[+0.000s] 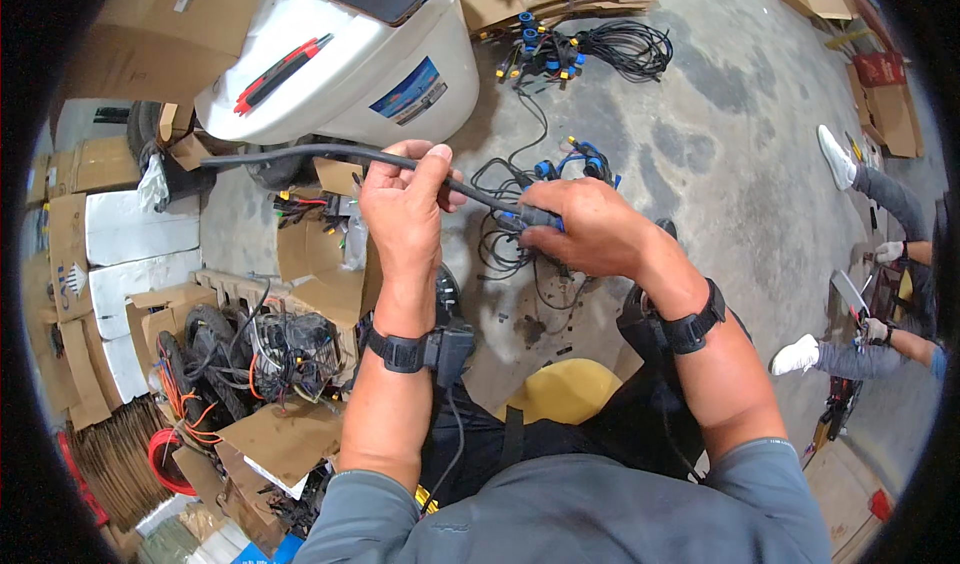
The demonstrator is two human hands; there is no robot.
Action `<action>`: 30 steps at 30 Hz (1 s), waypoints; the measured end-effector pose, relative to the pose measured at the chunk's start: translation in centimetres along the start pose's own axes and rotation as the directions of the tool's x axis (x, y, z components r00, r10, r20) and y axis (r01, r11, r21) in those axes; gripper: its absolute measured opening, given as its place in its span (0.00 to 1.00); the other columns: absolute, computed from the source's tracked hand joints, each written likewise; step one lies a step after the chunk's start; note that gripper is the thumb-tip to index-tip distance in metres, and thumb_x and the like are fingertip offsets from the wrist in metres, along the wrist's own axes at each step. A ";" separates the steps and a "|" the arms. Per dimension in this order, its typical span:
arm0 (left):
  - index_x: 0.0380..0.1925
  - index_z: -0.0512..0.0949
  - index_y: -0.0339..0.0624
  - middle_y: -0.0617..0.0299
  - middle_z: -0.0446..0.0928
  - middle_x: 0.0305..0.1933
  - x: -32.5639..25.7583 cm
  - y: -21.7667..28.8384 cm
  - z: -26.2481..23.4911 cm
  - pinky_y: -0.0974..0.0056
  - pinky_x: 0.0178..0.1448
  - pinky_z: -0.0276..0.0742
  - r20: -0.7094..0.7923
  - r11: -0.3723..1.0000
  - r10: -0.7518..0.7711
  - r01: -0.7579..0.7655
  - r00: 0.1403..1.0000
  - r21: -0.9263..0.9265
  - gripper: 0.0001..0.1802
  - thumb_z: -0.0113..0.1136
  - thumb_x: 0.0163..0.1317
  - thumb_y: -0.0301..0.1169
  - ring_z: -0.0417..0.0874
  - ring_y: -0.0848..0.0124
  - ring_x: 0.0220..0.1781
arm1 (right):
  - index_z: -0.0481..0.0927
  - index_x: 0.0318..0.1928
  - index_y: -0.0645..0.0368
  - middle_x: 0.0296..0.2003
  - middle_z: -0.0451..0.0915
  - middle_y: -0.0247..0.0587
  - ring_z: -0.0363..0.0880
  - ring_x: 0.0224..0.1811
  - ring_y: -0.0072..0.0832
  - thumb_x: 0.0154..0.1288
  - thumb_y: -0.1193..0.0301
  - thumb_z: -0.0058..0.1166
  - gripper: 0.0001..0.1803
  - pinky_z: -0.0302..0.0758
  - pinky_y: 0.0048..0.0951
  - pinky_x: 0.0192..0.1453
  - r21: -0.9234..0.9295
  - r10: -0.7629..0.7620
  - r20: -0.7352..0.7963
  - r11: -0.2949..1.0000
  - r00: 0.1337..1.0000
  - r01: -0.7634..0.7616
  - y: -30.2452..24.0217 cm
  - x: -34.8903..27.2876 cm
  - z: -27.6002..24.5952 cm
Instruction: The recorder is assembling or repairing electrical wiring by connecting various components and wires.
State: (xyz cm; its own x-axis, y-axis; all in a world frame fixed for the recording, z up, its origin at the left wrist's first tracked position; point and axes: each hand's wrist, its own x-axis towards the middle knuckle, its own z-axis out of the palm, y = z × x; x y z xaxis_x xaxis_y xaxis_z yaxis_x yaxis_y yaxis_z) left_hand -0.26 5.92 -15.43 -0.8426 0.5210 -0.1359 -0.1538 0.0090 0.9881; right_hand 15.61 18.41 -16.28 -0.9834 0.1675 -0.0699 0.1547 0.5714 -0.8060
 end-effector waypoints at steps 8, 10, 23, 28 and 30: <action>0.35 0.78 0.35 0.60 0.78 0.24 0.4 0.1 -0.4 0.73 0.20 0.69 0.008 0.988 -0.123 0.121 0.992 0.096 0.09 0.64 0.59 0.29 0.77 0.75 0.18 | 0.74 0.38 0.57 0.35 0.79 0.50 0.78 0.42 0.50 0.57 0.67 0.59 0.11 0.75 0.48 0.44 -0.141 0.022 -0.119 0.989 0.993 -0.038 0.3 -0.4 -0.5; 0.35 0.78 0.35 0.61 0.77 0.23 0.5 -0.1 -0.5 0.73 0.20 0.69 0.011 0.984 -0.129 0.126 0.992 0.126 0.09 0.64 0.59 0.30 0.77 0.75 0.18 | 0.75 0.38 0.57 0.35 0.79 0.49 0.78 0.42 0.50 0.57 0.67 0.58 0.11 0.75 0.48 0.45 -0.141 0.014 -0.109 0.990 0.994 -0.029 0.6 -0.4 -0.7; 0.31 0.80 0.32 0.65 0.76 0.19 0.4 -0.4 -0.8 0.73 0.22 0.69 0.084 0.975 0.006 -0.024 0.996 0.222 0.09 0.68 0.58 0.28 0.75 0.79 0.19 | 0.78 0.37 0.59 0.35 0.80 0.50 0.78 0.42 0.52 0.58 0.65 0.57 0.11 0.74 0.47 0.46 -0.071 0.012 -0.082 0.997 0.997 -0.018 0.3 -0.9 -2.5; 0.29 0.80 0.34 0.65 0.76 0.19 0.7 -0.7 -1.0 0.74 0.23 0.70 0.103 0.970 0.039 -0.062 0.994 0.233 0.09 0.68 0.58 0.29 0.75 0.79 0.19 | 0.78 0.37 0.59 0.34 0.80 0.51 0.78 0.41 0.52 0.58 0.66 0.58 0.11 0.74 0.46 0.45 -0.081 -0.002 -0.073 0.997 0.997 -0.004 0.1 -1.1 -2.1; 0.29 0.81 0.34 0.62 0.77 0.19 0.6 -0.8 -0.8 0.72 0.23 0.67 0.104 0.961 0.037 -0.064 0.994 0.270 0.09 0.68 0.59 0.30 0.75 0.77 0.19 | 0.78 0.37 0.59 0.34 0.80 0.51 0.78 0.41 0.52 0.58 0.66 0.58 0.11 0.74 0.46 0.45 -0.079 0.012 -0.056 0.997 0.998 -0.016 -0.1 -1.1 -2.3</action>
State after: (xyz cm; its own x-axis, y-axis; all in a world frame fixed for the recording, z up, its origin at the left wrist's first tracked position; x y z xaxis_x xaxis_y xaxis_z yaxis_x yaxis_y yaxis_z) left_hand -1.09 5.54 -16.36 -0.7896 0.6069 -0.0905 0.0461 0.2057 0.9775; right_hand 16.90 20.03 -14.73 -0.9746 0.2191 -0.0461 0.1774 0.6300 -0.7561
